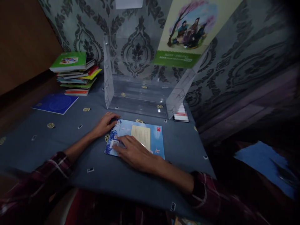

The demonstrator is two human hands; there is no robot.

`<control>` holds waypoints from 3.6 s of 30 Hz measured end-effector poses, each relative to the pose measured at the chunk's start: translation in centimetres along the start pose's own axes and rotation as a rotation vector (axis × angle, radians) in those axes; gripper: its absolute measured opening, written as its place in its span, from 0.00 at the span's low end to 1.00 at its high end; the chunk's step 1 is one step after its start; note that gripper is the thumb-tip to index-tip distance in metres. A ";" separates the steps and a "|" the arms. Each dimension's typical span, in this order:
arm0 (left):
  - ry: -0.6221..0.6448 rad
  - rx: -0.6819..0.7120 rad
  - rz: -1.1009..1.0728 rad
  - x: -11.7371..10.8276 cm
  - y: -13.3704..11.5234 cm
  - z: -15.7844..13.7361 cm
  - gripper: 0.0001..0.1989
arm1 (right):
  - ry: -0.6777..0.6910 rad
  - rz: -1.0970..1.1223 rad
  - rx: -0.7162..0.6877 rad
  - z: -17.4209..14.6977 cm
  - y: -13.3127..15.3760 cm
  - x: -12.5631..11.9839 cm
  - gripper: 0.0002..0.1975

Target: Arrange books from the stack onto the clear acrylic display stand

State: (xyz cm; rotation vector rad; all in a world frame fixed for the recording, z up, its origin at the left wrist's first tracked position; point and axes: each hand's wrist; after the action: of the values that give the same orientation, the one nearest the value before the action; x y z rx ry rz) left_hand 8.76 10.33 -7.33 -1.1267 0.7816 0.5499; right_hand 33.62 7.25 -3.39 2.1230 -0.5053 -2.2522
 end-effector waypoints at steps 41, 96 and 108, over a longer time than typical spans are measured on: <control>-0.090 -0.090 -0.126 0.0 -0.9 -1.0 0.18 | -0.052 -0.033 0.408 5.9 -3.7 -0.1 0.18; 0.325 0.244 0.348 6.6 -8.0 5.2 0.26 | -0.351 0.174 0.694 -10.2 -8.9 1.1 0.18; 0.435 0.433 0.328 7.8 -11.4 3.6 0.23 | -0.456 0.340 0.583 -10.8 -10.6 1.8 0.17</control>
State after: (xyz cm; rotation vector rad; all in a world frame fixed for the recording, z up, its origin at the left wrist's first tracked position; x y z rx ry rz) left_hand 22.98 9.82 -6.05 -0.7207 1.4061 0.3794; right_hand 46.21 14.41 -7.96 1.4725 -1.5655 -2.5758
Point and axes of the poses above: each hand's wrist, its own z-axis towards the middle knuckle, its own x-axis out of the palm, y = z × x, and after that the axes turned 8 degrees about y, right-handed
